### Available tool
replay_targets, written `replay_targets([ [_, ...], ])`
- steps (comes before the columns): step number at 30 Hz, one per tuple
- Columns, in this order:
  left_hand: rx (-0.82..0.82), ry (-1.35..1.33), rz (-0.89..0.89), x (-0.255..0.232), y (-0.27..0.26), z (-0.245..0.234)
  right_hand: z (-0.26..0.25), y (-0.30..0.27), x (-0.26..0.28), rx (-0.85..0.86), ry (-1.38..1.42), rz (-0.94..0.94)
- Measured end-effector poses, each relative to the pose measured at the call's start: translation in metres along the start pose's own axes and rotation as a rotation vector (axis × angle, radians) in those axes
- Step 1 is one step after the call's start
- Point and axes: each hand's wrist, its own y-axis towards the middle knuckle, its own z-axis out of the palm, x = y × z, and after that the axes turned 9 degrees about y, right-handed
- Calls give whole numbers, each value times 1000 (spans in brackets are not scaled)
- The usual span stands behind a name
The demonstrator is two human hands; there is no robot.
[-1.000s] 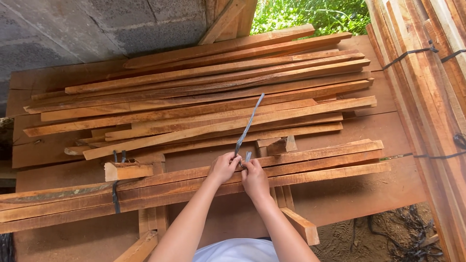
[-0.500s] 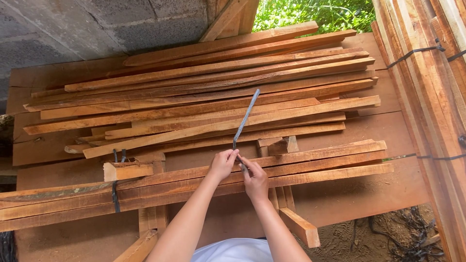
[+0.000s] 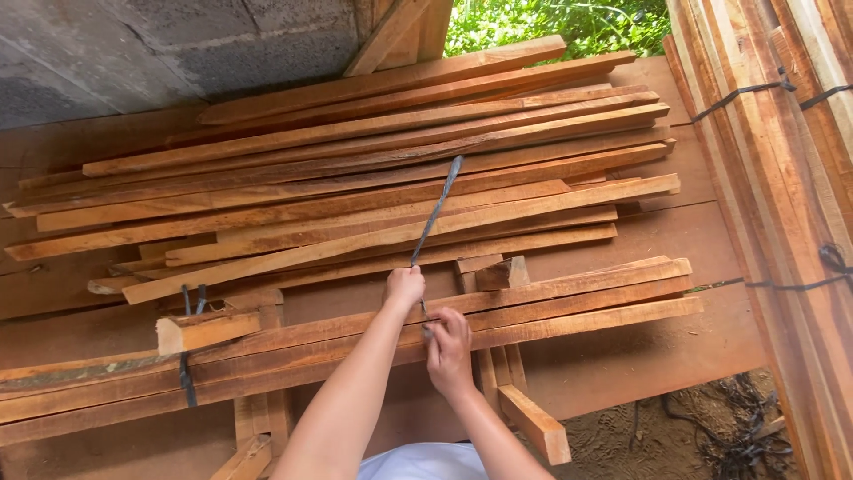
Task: The person ties a bundle of wooden planks together using black straps, securing them with knots. They then lift the completed bundle and place it on a nearby stack of similar wood bundles.
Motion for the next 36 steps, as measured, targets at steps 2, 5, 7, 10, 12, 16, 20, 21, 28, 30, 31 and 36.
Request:
replay_targets([
  [2,56,-67,-76,-11,-1,-7,-1,0,10,3,-23,21],
  [5,105,-129,-141,-1,9,7,2,-7,18,12,-99,54],
  [7,83,-131,-112,-4,28,16,8,0,3,4,-152,47],
  [10,12,-211,-35,6,12,10,20,-13,-16,-34,-240,-53],
  [12,104,-142,103,-4,-19,-24,22,-14,-16,-67,-301,-91],
  [16,185,72,255,-15,-85,-83,30,-13,-20,-117,-367,-142],
  [20,-419,363,851,12,-85,-57,28,-10,-16,-118,-413,-194],
  [21,-542,355,921,14,-83,-52,25,-8,-14,-117,-411,-204],
  [28,-545,270,755,4,-97,-52,18,-1,9,-60,-345,-64],
  [30,-540,299,601,5,-92,-45,16,1,10,-46,-368,-73],
  [31,-540,298,603,0,-89,-49,18,3,11,-48,-369,-73],
  [36,281,223,123,-14,-44,-56,15,5,18,-33,-299,8],
])
